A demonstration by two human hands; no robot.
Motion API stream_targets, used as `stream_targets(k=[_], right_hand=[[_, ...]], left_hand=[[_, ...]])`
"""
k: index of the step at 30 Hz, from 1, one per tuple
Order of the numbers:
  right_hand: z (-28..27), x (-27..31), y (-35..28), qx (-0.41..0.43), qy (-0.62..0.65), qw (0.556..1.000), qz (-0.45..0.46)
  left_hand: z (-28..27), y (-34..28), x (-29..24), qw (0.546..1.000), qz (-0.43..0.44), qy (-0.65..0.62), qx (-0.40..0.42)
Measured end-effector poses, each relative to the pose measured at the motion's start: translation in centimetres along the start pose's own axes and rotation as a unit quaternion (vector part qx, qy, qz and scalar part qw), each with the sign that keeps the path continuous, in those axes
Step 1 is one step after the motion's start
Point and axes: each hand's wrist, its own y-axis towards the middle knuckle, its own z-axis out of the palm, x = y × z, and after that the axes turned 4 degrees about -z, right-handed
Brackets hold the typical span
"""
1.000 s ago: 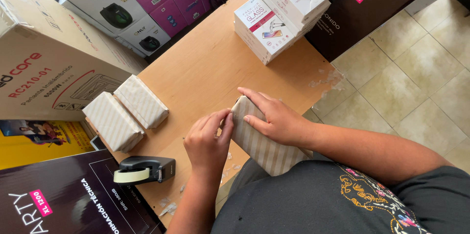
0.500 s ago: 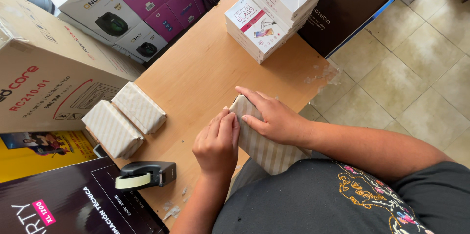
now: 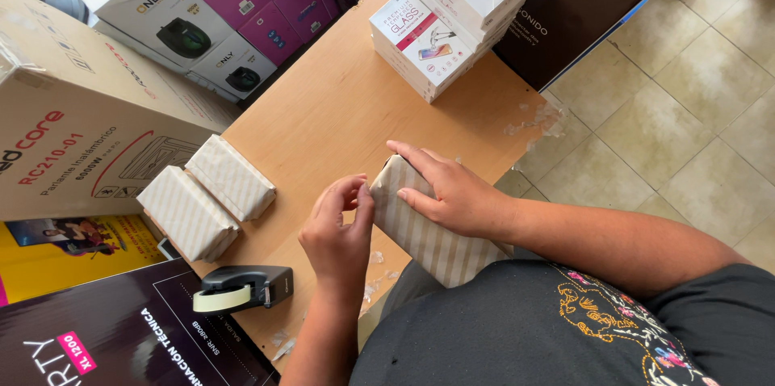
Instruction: The person wraps a rectangular box by hand using a piece of striped paper and tape. They place the box on the paper, fold the edges over, secure them with tape, and then repeat the process for another similar box.
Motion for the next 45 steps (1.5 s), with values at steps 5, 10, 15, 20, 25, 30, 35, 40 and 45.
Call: stream_targets(k=[5,10,15,20,25,30,35,40,45], right_hand=[[0.3,0.2,0.2,0.007,0.014,1.000,-0.006],[0.2,0.9,0.2,0.016,0.013,1.000,-0.006],[0.1,1.5,-0.1,0.028,0.026,0.999,-0.021],[-0.4,2.7,-0.4,0.030,0.050,0.997,-0.055],[-0.4,3.0,-0.5,0.029,0.046,0.997,-0.059],[-0.8,3.3,-0.8,0.021,0.036,0.998,-0.052],[-1.4,3.2,-0.9,-0.010,0.033,0.999,-0.022],[-2.5,2.0,-0.9,-0.040,0.059,0.997,0.005],[-2.4,0.3,-0.8,-0.062,0.134,0.987,0.062]], left_hand=[[-0.5,-0.1,0.0,0.997,-0.024,-0.057,0.039],[-0.7,0.7,-0.4,0.999,-0.009,-0.035,0.024],[-1.0,0.7,1.3,0.989,-0.092,-0.111,0.040],[-1.4,0.6,3.1,0.921,-0.284,-0.243,0.109],[-0.4,-0.5,5.2,0.870,-0.346,-0.329,0.119],[-0.5,-1.3,7.4,0.818,-0.386,-0.414,0.102],[-1.4,-2.8,9.4,0.849,-0.354,-0.392,0.003],[-2.9,-4.3,9.0,0.988,-0.070,0.026,-0.135],[0.5,-13.1,18.8,0.941,0.053,0.319,-0.103]])
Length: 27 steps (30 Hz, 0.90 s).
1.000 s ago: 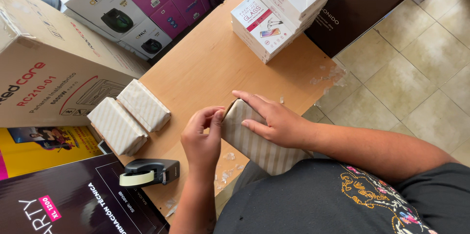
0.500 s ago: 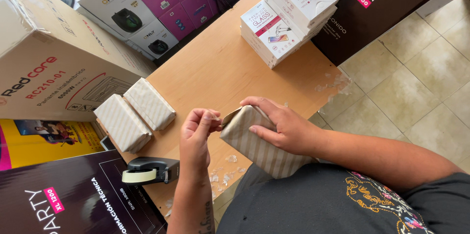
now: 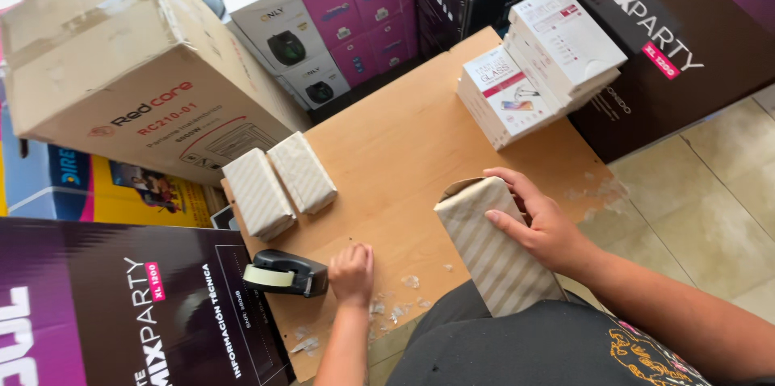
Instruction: The person wraps a rectangular box by hand using a piece of striped paper and tape. They place the box on the paper, fold the edges over, secure them with tape, and then repeat the process for another similar box.
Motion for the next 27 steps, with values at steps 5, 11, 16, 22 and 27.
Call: stream_targets(k=[5,11,16,22,27], right_hand=[[0.0,0.2,0.3,-0.002,0.025,0.999,0.034],[0.4,0.4,0.4,0.013,0.039,0.999,0.022],[-0.3,0.1,0.2,0.002,0.043,0.999,0.025],[-1.2,-0.5,-0.1,-0.011,0.061,0.998,0.028],[-1.6,0.1,-0.4,-0.016,0.090,0.996,0.009]], left_hand=[[5.3,-8.5,2.8,0.984,-0.055,0.011,0.167],[8.4,-10.1,5.2,0.956,-0.160,0.006,0.246],[11.1,-10.8,6.5,0.884,-0.300,-0.006,0.359],[8.4,-10.2,6.4,0.934,-0.240,-0.031,0.262],[5.7,-8.5,5.9,0.881,-0.347,-0.040,0.320]])
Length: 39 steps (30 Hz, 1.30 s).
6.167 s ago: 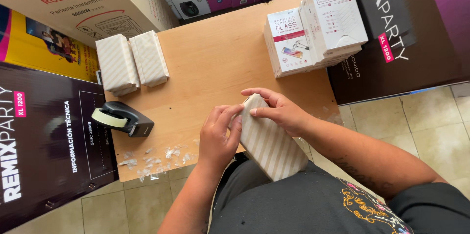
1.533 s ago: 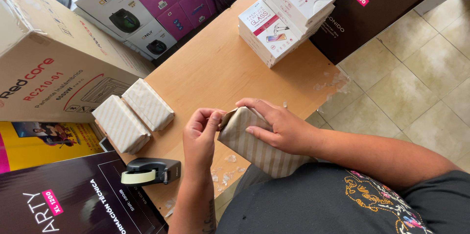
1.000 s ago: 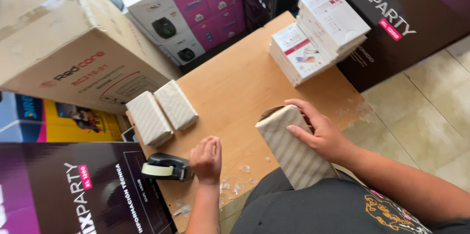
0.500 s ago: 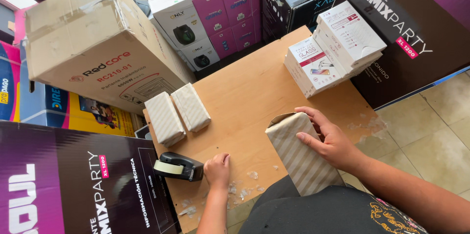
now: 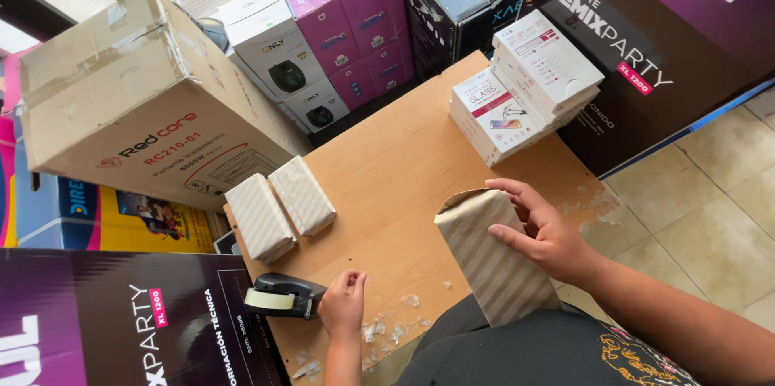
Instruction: The person wraps a rectangular box by hand using a piece of striped paper and tape. They place the box on the paper, fold the edges over, secure them with tape, and then repeat the process for another similar box.
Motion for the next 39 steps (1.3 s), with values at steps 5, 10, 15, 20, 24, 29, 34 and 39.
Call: stream_targets(k=[5,10,15,20,24,29,34,39], right_hand=[[-0.2,1.2,-0.5,0.029,0.065,0.982,-0.178],[1.3,2.6,-1.5,0.009,0.033,0.969,-0.245],[1.1,1.2,-2.8,0.006,-0.109,0.951,-0.288],[0.8,3.8,-3.0,0.053,-0.188,0.916,-0.350],[-0.1,3.0,-2.5,0.062,-0.205,0.911,-0.351],[-1.8,4.8,-1.6,0.084,-0.180,0.923,-0.330],[-5.0,4.2,-0.5,0.078,-0.191,0.923,-0.324],[-7.9,3.3,0.2,0.088,-0.184,0.929,-0.310]], left_hand=[[-6.7,-1.8,-7.4,0.995,0.015,-0.010,-0.097],[-14.1,-5.3,-16.3,0.939,0.179,-0.292,-0.015],[-17.0,-8.1,-21.5,0.826,0.378,-0.418,-0.005],[-21.4,-10.0,-27.1,0.844,0.382,-0.377,-0.010],[-20.9,-10.4,-27.5,0.826,0.349,-0.443,0.012],[-18.4,-10.8,-27.1,0.738,0.270,-0.612,0.087],[-16.2,-10.3,-26.5,0.800,0.196,-0.565,0.047],[-16.2,-10.4,-26.7,0.912,0.213,-0.340,-0.084]])
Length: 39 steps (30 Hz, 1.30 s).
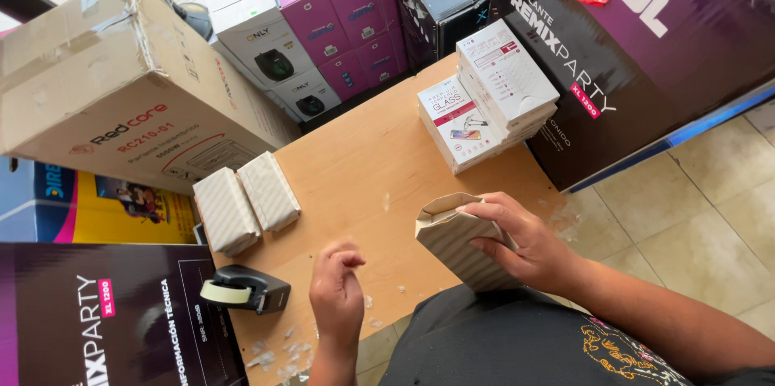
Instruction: The person wraps a rectangular box by hand using a piece of striped paper and tape. They place the box on the paper, fold the edges over, secure them with tape, and then repeat the process for another similar box.
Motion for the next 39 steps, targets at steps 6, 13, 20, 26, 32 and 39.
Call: stream_targets(k=[6,13,20,26,32,39], right_hand=[[-1.9,-1.7,0.0,0.032,0.014,0.999,0.003],[-1.4,-3.9,2.2,0.007,0.177,0.979,0.104],[0.9,-5.5,3.6,0.043,0.128,0.979,0.155],[0.7,-6.5,3.6,0.163,0.359,0.895,0.207],[0.3,-7.4,3.4,0.159,0.387,0.866,0.273],[1.3,-8.5,2.4,0.148,0.374,0.838,0.369]], left_hand=[[1.3,-1.2,-1.1,0.986,-0.142,0.082,-0.027],[8.5,-4.9,0.5,0.969,-0.167,-0.075,0.167],[11.5,-2.4,-5.7,0.935,-0.277,0.075,0.211],[11.3,-2.0,-5.8,0.895,-0.381,0.026,0.230],[11.7,-3.2,-0.2,0.881,-0.378,-0.177,0.220],[11.1,-3.4,1.9,0.851,-0.352,-0.329,0.211]])
